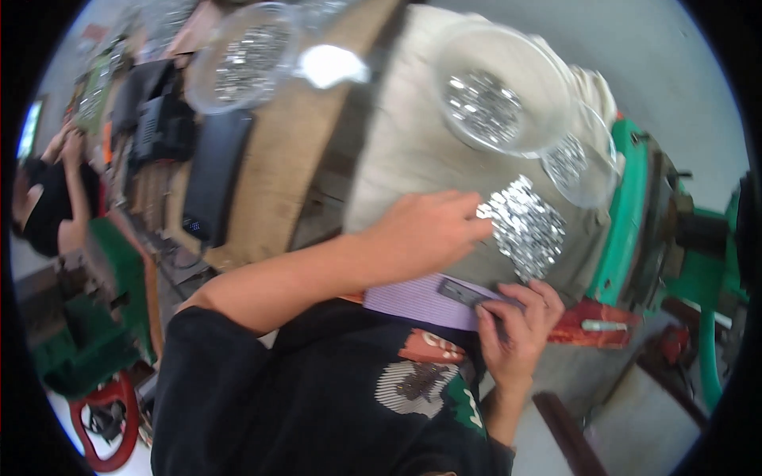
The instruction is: The person manually arranges and fixes small metal decorative studs onto a strip of fabric at a workstation.
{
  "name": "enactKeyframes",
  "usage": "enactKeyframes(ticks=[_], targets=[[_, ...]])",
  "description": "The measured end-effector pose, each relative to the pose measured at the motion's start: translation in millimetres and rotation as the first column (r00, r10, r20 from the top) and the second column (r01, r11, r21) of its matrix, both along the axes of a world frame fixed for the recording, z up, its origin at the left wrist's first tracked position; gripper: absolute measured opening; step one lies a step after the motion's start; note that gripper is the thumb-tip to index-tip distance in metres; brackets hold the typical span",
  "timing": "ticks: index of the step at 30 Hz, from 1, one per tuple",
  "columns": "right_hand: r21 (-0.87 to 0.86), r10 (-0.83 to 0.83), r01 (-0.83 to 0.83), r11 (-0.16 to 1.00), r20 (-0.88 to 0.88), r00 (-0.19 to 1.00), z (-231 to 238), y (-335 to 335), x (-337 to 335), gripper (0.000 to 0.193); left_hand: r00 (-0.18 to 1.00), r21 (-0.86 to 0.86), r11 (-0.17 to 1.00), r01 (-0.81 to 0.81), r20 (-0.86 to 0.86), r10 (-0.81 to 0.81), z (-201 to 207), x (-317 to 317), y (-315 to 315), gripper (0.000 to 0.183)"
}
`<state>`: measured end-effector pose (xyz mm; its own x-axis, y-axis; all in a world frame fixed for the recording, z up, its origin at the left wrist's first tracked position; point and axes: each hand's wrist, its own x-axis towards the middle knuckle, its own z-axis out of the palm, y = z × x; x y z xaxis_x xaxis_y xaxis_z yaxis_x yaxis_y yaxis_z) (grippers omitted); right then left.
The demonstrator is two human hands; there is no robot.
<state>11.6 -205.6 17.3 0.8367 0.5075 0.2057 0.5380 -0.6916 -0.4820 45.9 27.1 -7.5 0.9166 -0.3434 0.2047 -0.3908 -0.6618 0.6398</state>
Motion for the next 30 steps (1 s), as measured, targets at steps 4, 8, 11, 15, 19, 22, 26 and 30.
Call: enactKeyframes(ticks=[4, 8, 11, 15, 19, 22, 26, 30], targets=[[0.017, 0.035, -0.035, 0.999, -0.022, 0.999, -4.8, -0.2, 3.0, 0.021, 0.994, 0.016, 0.999, 0.041, -0.105, -0.039, 6.9, 3.5, 6.5, 0.013], [0.091, 0.024, -0.02, 0.996, -0.041, 0.999, 2.5, -0.8, 12.3, 0.022, 0.995, 0.014, 1.0, 0.021, -0.097, -0.02, 7.1, 1.4, 5.6, 0.013], [0.098, -0.011, 0.009, 0.995, 0.019, 1.0, 2.5, 2.8, 27.4, 0.022, 0.987, -0.003, 1.0, -0.022, -0.16, 0.021, 9.9, -2.1, 4.2, 0.014], [0.083, 0.028, -0.036, 0.996, 0.093, 0.995, -3.4, 19.5, 54.4, 0.02, 0.984, -0.008, 0.999, -0.045, -0.175, 0.043, 10.1, -6.0, 3.3, 0.016], [-0.01, 0.09, -0.09, 0.996, 0.176, 0.98, -14.2, 37.9, 76.4, 0.02, 0.991, 0.037, 0.998, -0.057, -0.116, 0.061, 10.2, -5.1, -0.3, 0.016], [-0.052, 0.143, -0.136, 0.989, 0.186, 0.972, -14.6, 40.9, 81.9, 0.018, 0.991, 0.048, 0.996, -0.072, -0.106, 0.076, 12.1, -7.3, 0.0, 0.016], [-0.053, 0.177, -0.172, 0.984, 0.114, 0.977, -6.2, 32.5, 75.4, 0.015, 0.991, 0.053, 0.996, -0.074, -0.107, 0.079, 15.3, -16.4, 2.7, 0.014], [-0.037, 0.13, -0.129, 0.991, 0.044, 0.991, -5.4, 23.0, 68.0, 0.017, 0.988, 0.045, 0.993, -0.107, -0.107, 0.111, 16.4, -22.9, 2.3, 0.012]])
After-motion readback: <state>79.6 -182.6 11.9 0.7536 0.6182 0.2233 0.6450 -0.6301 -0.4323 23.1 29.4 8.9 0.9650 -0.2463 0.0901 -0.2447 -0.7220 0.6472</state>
